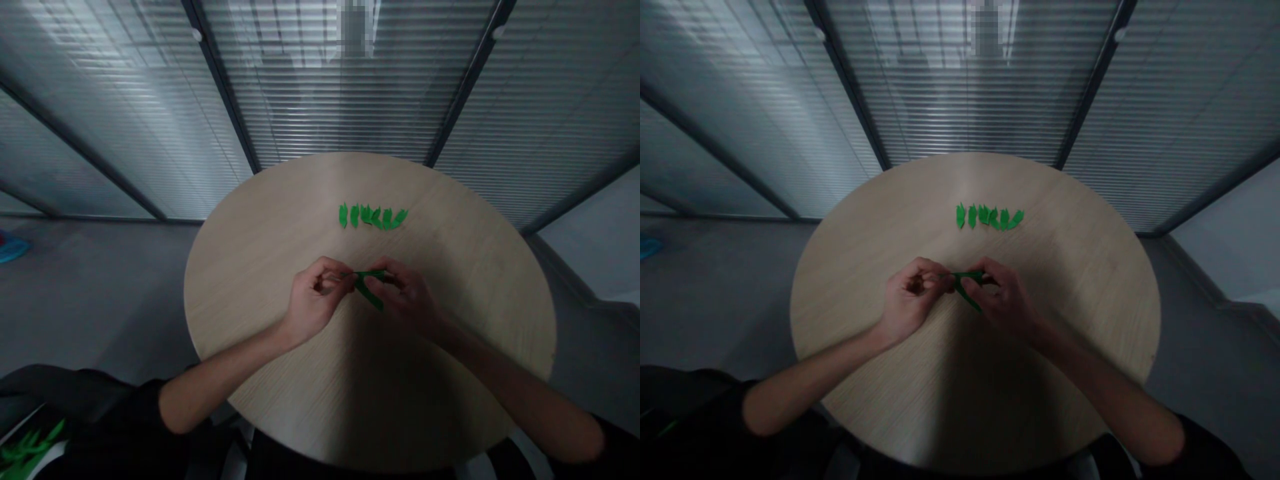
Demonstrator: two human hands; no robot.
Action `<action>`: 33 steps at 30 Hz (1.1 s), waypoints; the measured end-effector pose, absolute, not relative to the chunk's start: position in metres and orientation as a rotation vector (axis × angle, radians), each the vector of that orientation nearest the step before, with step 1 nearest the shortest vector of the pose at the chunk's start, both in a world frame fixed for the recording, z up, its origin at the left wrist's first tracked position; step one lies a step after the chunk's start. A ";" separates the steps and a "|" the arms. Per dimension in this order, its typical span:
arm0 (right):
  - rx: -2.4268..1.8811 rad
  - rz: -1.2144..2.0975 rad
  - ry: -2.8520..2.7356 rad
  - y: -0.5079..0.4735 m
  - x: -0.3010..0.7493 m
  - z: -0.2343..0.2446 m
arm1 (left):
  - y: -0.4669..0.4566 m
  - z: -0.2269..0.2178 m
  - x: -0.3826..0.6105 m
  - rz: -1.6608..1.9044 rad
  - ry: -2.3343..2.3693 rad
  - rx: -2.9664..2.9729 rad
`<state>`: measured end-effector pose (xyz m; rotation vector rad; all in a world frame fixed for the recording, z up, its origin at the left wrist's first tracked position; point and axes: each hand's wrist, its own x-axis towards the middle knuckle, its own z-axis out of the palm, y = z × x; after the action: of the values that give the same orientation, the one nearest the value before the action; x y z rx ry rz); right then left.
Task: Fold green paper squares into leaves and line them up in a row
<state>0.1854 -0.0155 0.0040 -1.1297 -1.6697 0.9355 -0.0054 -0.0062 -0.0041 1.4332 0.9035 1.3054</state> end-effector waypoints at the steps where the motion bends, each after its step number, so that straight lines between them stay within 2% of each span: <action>1: -1.132 0.941 -1.671 -0.015 0.185 0.003 | -0.006 -0.004 -0.005 1.308 0.907 1.430; 15: -1.144 1.017 -1.632 -0.017 0.187 0.005 | -0.006 -0.002 -0.006 1.303 0.903 1.436; 33: -1.100 0.898 -1.615 -0.016 0.185 0.005 | -0.005 -0.005 -0.006 1.290 0.888 1.453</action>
<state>0.1851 -0.0160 0.0053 -1.1001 -1.6150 0.8980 -0.0061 -0.0053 -0.0045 1.4532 0.8884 1.2901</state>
